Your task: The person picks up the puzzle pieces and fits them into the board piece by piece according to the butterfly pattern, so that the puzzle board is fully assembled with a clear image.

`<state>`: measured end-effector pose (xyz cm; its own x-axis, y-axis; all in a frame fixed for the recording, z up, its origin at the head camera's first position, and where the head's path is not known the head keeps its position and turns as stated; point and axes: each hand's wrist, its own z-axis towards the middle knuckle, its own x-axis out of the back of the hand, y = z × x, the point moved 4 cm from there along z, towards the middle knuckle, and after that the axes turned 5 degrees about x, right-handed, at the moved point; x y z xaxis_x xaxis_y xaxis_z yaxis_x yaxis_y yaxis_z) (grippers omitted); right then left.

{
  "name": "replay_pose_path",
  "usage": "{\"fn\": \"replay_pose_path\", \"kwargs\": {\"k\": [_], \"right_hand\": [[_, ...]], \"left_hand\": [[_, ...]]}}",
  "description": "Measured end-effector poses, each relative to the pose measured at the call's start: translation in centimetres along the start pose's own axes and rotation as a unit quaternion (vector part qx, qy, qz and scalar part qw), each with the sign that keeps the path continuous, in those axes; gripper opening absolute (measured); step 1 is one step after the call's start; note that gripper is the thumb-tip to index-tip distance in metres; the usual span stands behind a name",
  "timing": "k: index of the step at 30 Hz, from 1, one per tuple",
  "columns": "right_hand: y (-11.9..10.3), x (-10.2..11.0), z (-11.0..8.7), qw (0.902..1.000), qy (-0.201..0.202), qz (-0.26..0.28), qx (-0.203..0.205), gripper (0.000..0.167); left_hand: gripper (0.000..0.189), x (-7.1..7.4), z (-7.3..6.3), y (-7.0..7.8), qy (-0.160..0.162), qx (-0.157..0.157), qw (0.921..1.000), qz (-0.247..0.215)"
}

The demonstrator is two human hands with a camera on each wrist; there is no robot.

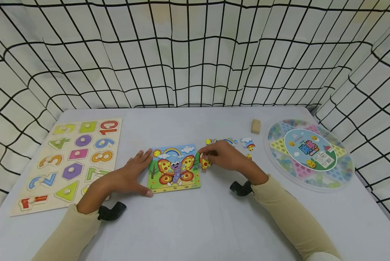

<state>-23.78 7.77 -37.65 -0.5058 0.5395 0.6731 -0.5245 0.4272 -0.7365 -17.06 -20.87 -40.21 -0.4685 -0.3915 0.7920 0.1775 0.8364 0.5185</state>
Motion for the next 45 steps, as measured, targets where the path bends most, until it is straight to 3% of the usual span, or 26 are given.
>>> {"fn": "replay_pose_path", "kwargs": {"k": [14, 23, 31, 39, 45], "right_hand": [[-1.3, -1.5, 2.0, 0.9994, -0.024, 0.014, 0.021, 0.025], [-1.9, -2.6, 3.1, 0.9994, -0.033, 0.013, 0.001, 0.024], [-2.3, -3.7, 4.3, 0.999, -0.037, 0.025, 0.006, 0.023], [-3.4, -4.9, 5.7, 0.9984, -0.047, 0.004, 0.029, 0.025], [-3.9, -6.0, 6.5, 0.9981, -0.056, -0.006, 0.023, 0.025]], "left_hand": [[0.12, -0.1, 0.0, -0.2, 0.0, 0.0, 1.0, 0.004], [0.12, -0.1, 0.2, -0.1, 0.001, -0.003, 1.0, 0.002], [0.121, 0.0, 0.3, -0.2, -0.001, -0.008, 1.0, 0.001], [0.121, 0.1, 0.3, -0.1, -0.002, -0.006, 1.0, 0.0], [0.12, 0.0, 0.0, -0.2, 0.0, -0.004, 1.0, -0.006]]}}
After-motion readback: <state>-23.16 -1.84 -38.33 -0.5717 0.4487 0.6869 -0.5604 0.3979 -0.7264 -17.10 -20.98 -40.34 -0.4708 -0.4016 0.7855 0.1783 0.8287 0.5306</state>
